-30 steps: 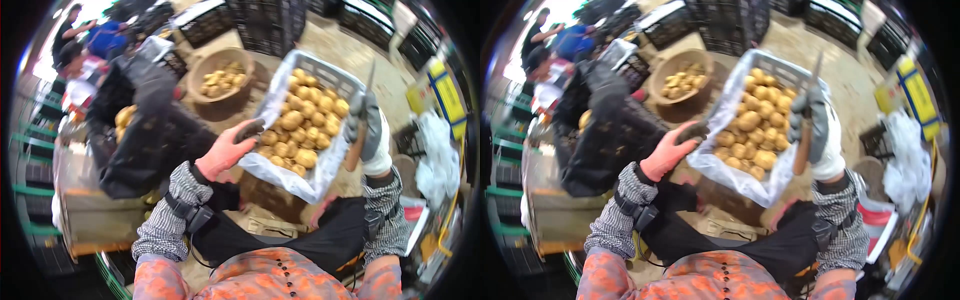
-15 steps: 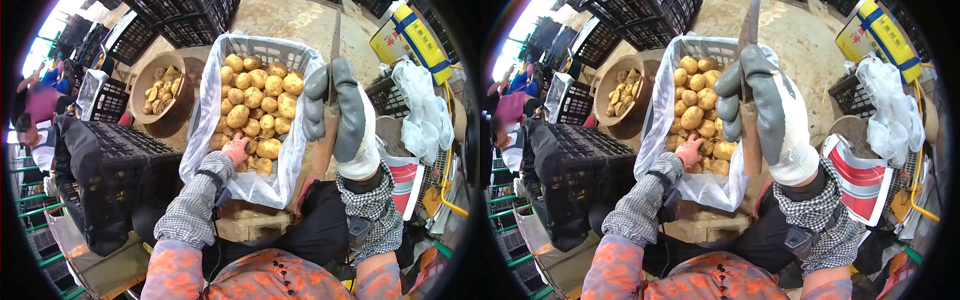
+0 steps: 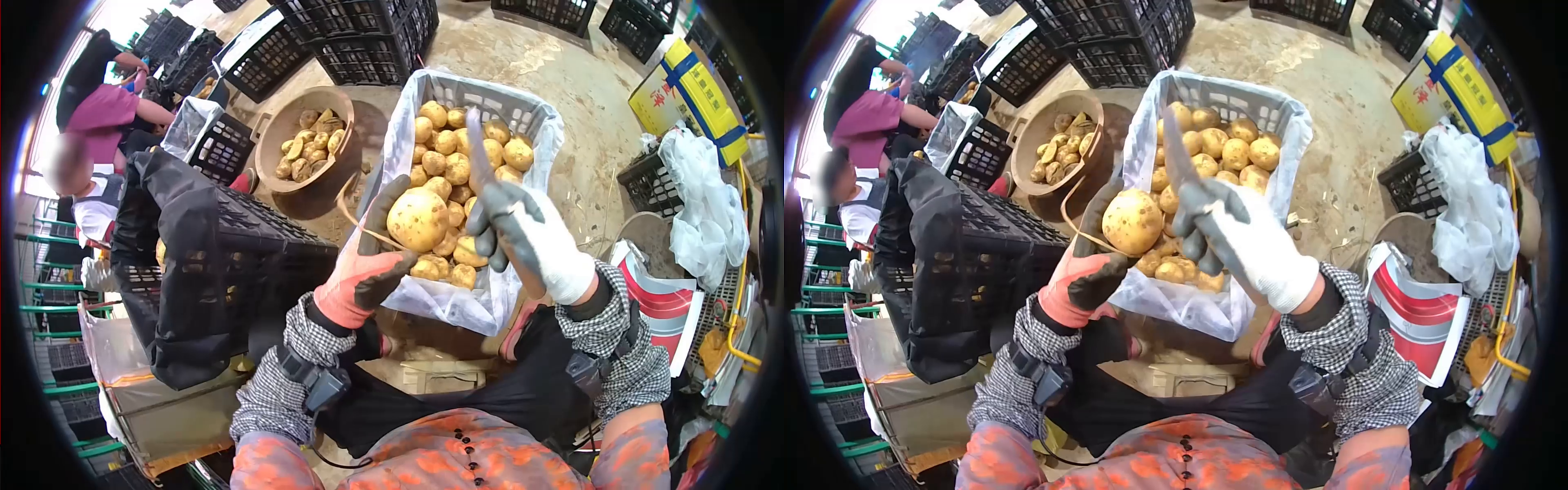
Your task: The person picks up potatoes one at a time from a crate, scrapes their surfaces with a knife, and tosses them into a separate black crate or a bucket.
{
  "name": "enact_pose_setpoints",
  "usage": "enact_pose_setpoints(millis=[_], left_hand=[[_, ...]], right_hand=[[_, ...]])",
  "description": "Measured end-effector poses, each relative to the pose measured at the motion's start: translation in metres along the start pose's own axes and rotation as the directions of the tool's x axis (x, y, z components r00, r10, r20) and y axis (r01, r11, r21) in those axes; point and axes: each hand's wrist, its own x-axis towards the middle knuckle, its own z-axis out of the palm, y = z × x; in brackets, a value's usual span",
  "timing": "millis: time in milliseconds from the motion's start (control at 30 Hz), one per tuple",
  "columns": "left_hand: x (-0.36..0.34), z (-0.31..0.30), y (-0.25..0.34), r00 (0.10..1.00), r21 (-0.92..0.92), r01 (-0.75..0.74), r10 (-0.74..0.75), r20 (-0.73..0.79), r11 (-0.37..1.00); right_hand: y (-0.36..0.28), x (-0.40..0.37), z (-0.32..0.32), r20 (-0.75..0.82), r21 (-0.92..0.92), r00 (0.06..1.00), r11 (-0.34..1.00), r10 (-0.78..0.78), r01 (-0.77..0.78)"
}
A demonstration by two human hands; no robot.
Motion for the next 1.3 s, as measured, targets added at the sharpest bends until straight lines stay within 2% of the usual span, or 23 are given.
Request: enact_pose_setpoints(millis=[133, 200, 267, 333, 400, 467, 533, 600, 633, 667, 733, 767, 800, 867, 933, 967, 1000, 1067, 1133, 1167, 1200, 1233, 1300], left_hand=[[-0.007, -0.003, -0.005, 0.989, 0.048, -0.032, 0.038, -0.146, 0.998], [-0.007, -0.006, -0.002, 0.99, 0.243, -0.03, 0.062, -0.123, 0.969], [-0.006, -0.002, -0.002, 0.989, 0.195, -0.005, 0.034, -0.144, 0.981], [-0.007, -0.002, -0.003, 0.986, 0.3, -0.059, 0.101, -0.129, 0.952], [-0.007, -0.004, 0.0, 0.986, 0.305, -0.012, 0.062, -0.155, 0.952], [-0.003, -0.007, 0.0, 0.976, 0.249, -0.032, 0.084, -0.201, 0.968], [-0.002, -0.015, 0.0, 0.97, 0.175, 0.05, -0.006, -0.244, 0.983], [0.004, -0.03, -0.003, 0.97, 0.233, 0.18, -0.133, -0.201, 0.956], [0.001, -0.03, -0.006, 0.986, 0.419, 0.08, -0.009, -0.168, 0.904], [-0.002, -0.023, -0.006, 0.986, 0.417, 0.079, -0.009, -0.169, 0.906], [-0.006, -0.006, -0.004, 0.959, 0.136, 0.11, -0.069, -0.275, 0.985], [-0.007, 0.0, -0.003, 0.974, 0.329, 0.035, 0.042, -0.222, 0.944], [-0.009, -0.002, -0.007, 0.974, 0.326, 0.037, 0.039, -0.221, 0.945], [-0.011, -0.007, -0.015, 0.956, -0.201, 0.128, -0.175, -0.235, 0.971], [-0.009, -0.005, -0.01, 0.965, -0.294, 0.078, -0.146, -0.218, 0.953], [-0.008, -0.005, -0.008, 0.963, -0.375, 0.109, -0.191, -0.19, 0.921], [-0.009, -0.006, -0.006, 0.959, -0.454, 0.14, -0.234, -0.158, 0.88], [-0.013, -0.021, -0.015, 0.98, -0.411, 0.157, -0.195, -0.051, 0.898], [-0.014, -0.013, -0.014, 0.953, -0.239, 0.178, -0.228, -0.198, 0.955], [-0.014, -0.009, -0.011, 0.953, -0.241, 0.18, -0.23, -0.197, 0.954], [-0.014, -0.004, -0.008, 0.966, -0.088, 0.14, -0.156, -0.207, 0.986], [-0.014, -0.002, -0.007, 0.975, 0.067, 0.095, -0.079, -0.206, 0.993], [-0.015, -0.003, -0.007, 0.974, 0.113, 0.092, -0.065, -0.217, 0.989]], right_hand=[[0.021, 0.005, 0.011, 0.087, -0.234, 0.996, 0.972, 0.008, 0.013], [0.026, 0.011, 0.014, 0.086, -0.172, 0.995, 0.984, -0.04, 0.055], [0.02, 0.009, 0.016, 0.109, -0.196, 0.986, 0.975, 0.127, -0.104], [0.025, 0.012, 0.017, 0.1, -0.194, 0.988, 0.976, 0.121, -0.1], [0.042, 0.023, 0.012, 0.287, -0.576, 0.915, 0.712, -0.285, 0.402], [0.041, 0.024, 0.017, 0.288, -0.545, 0.917, 0.739, -0.277, 0.395], [0.027, 0.021, 0.027, 0.123, -0.126, 0.992, 0.992, 0.042, -0.026], [0.029, 0.022, 0.028, 0.125, -0.064, 0.989, 0.996, 0.074, -0.067], [0.029, 0.022, 0.029, 0.124, -0.026, 0.99, 0.997, 0.072, -0.069], [0.03, 0.021, 0.028, 0.122, 0.012, 0.99, 0.997, 0.07, -0.072], [0.024, 0.021, 0.023, 0.152, -0.068, 0.988, 0.997, -0.014, 0.025], [0.021, 0.019, 0.022, 0.14, 0.034, 0.99, 0.999, 0.005, -0.01], [0.019, 0.018, 0.02, 0.13, 0.135, 0.991, 0.99, 0.024, -0.041], [0.019, 0.017, 0.014, 0.126, 0.154, 0.992, 0.987, 0.026, -0.045], [0.02, 0.015, 0.008, 0.081, 0.08, 0.991, 0.992, -0.104, 0.097], [0.017, 0.016, 0.005, 0.107, -0.069, 0.994, 0.998, -0.003, 0.01], [0.02, 0.014, 0.001, 0.173, -0.232, 0.982, 0.966, -0.078, 0.118], [0.015, 0.009, 0.01, 0.166, -0.342, 0.986, 0.937, -0.011, 0.068], [0.024, 0.011, 0.011, 0.176, -0.3, 0.984, 0.953, 0.023, 0.031], [0.022, 0.012, 0.015, 0.135, -0.254, 0.987, 0.966, 0.086, -0.05], [0.021, 0.013, 0.018, 0.098, -0.204, 0.984, 0.971, 0.15, -0.128], [0.021, 0.012, 0.019, 0.096, -0.205, 0.984, 0.97, 0.15, -0.128], [0.019, 0.011, 0.021, 0.158, -0.289, 0.974, 0.951, 0.163, -0.112]])
